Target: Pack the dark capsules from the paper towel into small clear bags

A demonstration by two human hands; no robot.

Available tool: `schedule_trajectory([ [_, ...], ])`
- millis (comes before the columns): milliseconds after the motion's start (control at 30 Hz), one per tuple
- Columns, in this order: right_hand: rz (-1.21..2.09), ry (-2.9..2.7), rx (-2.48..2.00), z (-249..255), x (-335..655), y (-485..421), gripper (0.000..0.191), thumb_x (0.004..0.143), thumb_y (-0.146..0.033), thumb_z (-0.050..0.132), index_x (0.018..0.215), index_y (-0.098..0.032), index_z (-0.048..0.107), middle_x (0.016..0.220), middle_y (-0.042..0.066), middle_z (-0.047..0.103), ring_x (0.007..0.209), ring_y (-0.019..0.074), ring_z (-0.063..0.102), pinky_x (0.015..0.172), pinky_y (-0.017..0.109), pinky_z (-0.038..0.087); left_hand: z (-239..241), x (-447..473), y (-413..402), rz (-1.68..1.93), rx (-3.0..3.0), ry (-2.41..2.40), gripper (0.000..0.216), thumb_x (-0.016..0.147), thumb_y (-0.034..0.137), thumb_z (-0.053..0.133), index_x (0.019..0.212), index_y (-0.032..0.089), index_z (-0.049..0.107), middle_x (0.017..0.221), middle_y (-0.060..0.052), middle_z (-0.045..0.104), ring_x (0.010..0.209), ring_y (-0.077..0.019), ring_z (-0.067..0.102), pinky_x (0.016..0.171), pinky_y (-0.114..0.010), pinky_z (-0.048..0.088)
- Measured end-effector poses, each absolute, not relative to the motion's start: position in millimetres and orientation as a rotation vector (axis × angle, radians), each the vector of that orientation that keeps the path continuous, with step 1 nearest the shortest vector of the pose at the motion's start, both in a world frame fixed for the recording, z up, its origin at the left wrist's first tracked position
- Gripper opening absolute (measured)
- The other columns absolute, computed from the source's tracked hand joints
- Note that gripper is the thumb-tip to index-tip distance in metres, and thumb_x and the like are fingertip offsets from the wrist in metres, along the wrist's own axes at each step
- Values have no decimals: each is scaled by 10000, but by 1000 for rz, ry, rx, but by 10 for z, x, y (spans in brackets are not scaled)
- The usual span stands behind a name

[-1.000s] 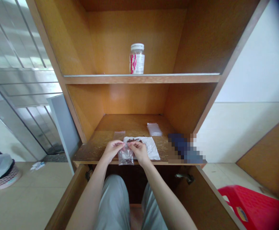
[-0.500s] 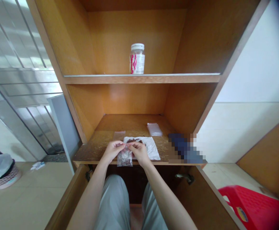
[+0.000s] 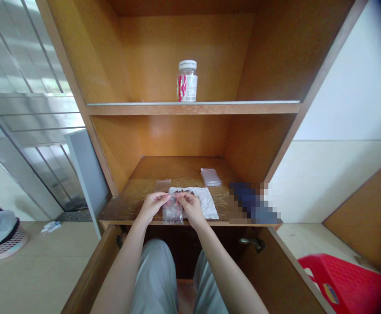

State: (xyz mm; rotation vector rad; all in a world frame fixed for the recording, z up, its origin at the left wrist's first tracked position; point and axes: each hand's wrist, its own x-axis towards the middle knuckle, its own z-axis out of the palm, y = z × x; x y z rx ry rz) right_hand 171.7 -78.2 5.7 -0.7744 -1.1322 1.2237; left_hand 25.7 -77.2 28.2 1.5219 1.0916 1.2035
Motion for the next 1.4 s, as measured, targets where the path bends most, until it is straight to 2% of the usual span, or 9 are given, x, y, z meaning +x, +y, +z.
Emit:
schedule_trajectory([
  [100, 1237, -1111, -773, 60, 1720, -783, 279, 658, -453, 609, 649, -177, 566, 524, -24, 550, 401, 85, 424, 409, 220, 367, 277, 249, -765, 1218, 1517, 1085, 306, 710, 391, 592, 829, 118, 662, 670, -56, 657, 599, -150, 572, 599, -252, 430],
  [267, 1285, -1079, -743, 56, 1723, -780, 298, 648, -473, 616, 651, -182, 553, 529, -24, 547, 386, 86, 417, 373, 223, 372, 310, 230, -773, 1204, 1566, 1070, 285, 735, 379, 562, 681, 121, 670, 606, -50, 646, 582, -157, 570, 628, -267, 420],
  [433, 1289, -1054, -715, 49, 1722, -779, 283, 652, -464, 619, 640, -189, 550, 521, -32, 545, 369, 89, 423, 367, 233, 375, 348, 238, -794, 1183, 1571, 1049, 307, 748, 378, 544, 622, 125, 663, 583, -48, 642, 576, -156, 562, 651, -275, 413],
  [700, 1310, -1083, -744, 53, 1724, -788, 285, 648, -459, 622, 639, -185, 546, 518, -31, 563, 350, 95, 455, 384, 238, 376, 303, 235, -779, 1225, 1520, 1052, 267, 730, 372, 576, 767, 122, 665, 626, -38, 635, 584, -143, 547, 598, -250, 408],
  [933, 1295, -1095, -739, 62, 1731, -797, 295, 657, -461, 614, 644, -170, 564, 507, -28, 555, 354, 90, 458, 377, 222, 362, 303, 249, -772, 1210, 1511, 1061, 290, 730, 389, 570, 779, 115, 653, 627, -33, 626, 588, -137, 550, 587, -242, 411],
  [1200, 1298, -958, -718, 66, 1725, -784, 316, 672, -490, 591, 656, -176, 561, 551, -20, 576, 373, 95, 470, 385, 235, 391, 285, 226, -761, 1290, 1431, 981, 268, 723, 336, 583, 917, 165, 510, 656, 5, 627, 513, -113, 561, 535, -224, 414],
  [1300, 1320, -934, -734, 83, 1727, -787, 329, 663, -503, 592, 719, -180, 563, 584, -13, 592, 380, 101, 480, 378, 238, 405, 272, 198, -764, 1342, 1446, 929, 215, 725, 304, 580, 878, 175, 501, 706, 4, 637, 490, -95, 549, 522, -215, 406],
  [1400, 1342, -912, -736, 104, 1728, -801, 341, 664, -503, 589, 762, -177, 562, 601, -4, 599, 390, 104, 489, 371, 235, 418, 246, 186, -745, 1397, 1453, 962, 164, 706, 282, 594, 799, 148, 576, 789, -29, 646, 558, -104, 567, 567, -228, 428],
])
